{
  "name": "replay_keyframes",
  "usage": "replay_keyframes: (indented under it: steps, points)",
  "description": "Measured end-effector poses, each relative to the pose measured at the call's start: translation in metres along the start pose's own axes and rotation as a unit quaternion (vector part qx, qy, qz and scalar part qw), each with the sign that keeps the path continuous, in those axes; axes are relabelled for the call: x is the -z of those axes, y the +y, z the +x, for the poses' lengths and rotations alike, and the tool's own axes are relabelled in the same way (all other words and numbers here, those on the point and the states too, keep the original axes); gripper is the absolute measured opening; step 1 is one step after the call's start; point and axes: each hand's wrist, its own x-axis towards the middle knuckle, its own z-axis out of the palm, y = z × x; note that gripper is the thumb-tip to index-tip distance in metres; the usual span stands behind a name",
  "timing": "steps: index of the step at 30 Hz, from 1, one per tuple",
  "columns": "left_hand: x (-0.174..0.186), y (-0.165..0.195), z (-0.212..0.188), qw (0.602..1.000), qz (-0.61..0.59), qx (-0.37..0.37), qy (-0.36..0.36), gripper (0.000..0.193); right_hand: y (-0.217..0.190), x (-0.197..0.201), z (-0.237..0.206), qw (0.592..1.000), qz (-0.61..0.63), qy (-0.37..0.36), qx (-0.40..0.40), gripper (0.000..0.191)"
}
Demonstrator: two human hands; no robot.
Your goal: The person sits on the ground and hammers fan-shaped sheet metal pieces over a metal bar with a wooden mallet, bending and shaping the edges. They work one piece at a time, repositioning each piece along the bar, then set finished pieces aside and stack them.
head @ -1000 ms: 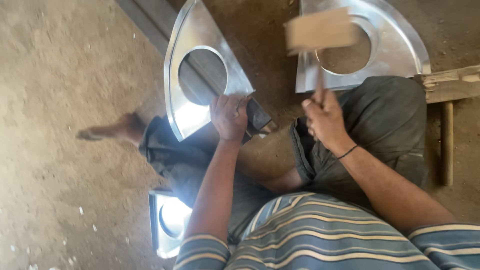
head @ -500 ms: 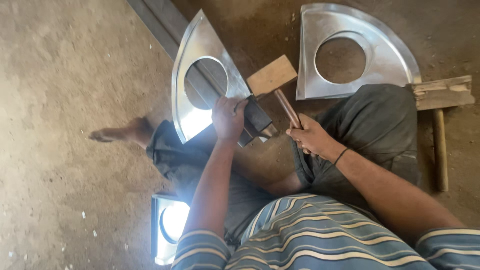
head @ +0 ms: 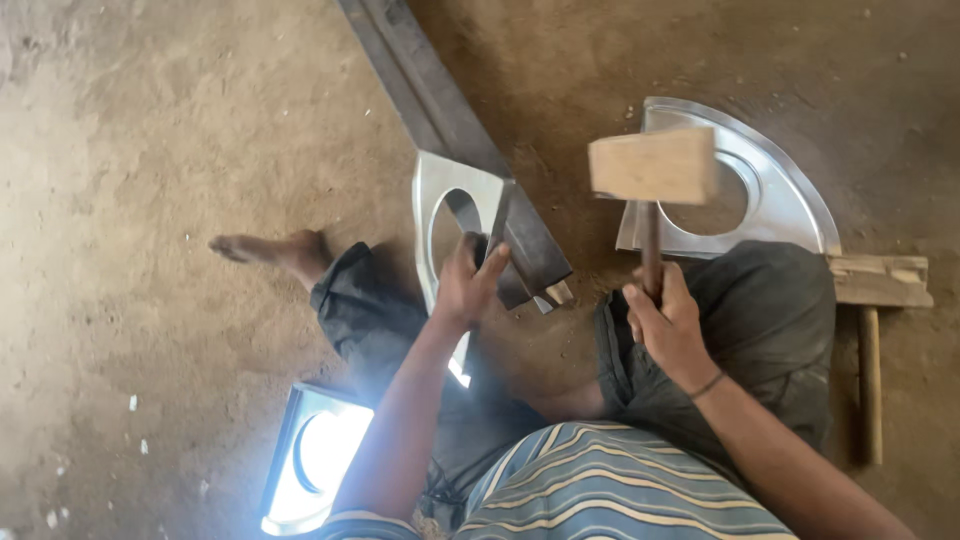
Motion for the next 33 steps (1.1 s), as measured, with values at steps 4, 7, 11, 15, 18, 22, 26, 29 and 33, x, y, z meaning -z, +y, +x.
replay_keyframes:
  steps: [4, 7, 11, 15, 18, 22, 26, 29, 33]
  points:
    - [-0.015, 0.028, -0.030, 0.925, -0.354, 0.122, 0.059, 0.058, -0.023, -0.005, -0.040, 0.993, 0.117, -0.029, 0.009, 0.020]
    - [-0.022, 0.056, -0.057, 0.909, -0.404, 0.067, 0.079, 0.061, -0.030, -0.009, -0.056, 0.972, 0.179, -0.007, 0.149, 0.021]
    - [-0.014, 0.105, -0.089, 0.954, -0.289, -0.006, 0.082, 0.062, -0.029, -0.020, -0.045, 0.961, -0.235, 0.023, 0.142, 0.023]
    - [-0.001, 0.131, -0.105, 0.942, -0.258, -0.194, 0.092, 0.069, -0.036, -0.031, -0.042, 0.982, -0.144, -0.064, 0.105, 0.030]
    - [0.005, 0.124, -0.097, 0.946, -0.299, -0.076, 0.102, 0.064, -0.053, -0.026, -0.068, 0.996, 0.055, -0.017, 0.075, 0.029]
    - [-0.004, 0.108, -0.077, 0.904, -0.336, -0.175, 0.196, 0.061, -0.066, -0.023, -0.083, 0.958, 0.192, 0.015, 0.215, 0.032]
    - [-0.031, 0.100, -0.078, 0.914, -0.358, -0.081, 0.172, 0.055, -0.058, -0.028, -0.074, 0.937, 0.296, -0.053, 0.177, 0.029]
    - [-0.043, 0.096, -0.079, 0.854, -0.501, -0.066, 0.126, 0.047, -0.054, -0.027, -0.075, 0.995, 0.059, -0.058, -0.047, 0.033]
    - [-0.041, 0.095, -0.081, 0.871, -0.472, -0.038, 0.128, 0.041, -0.065, -0.029, -0.081, 0.958, 0.188, -0.007, 0.217, 0.030]
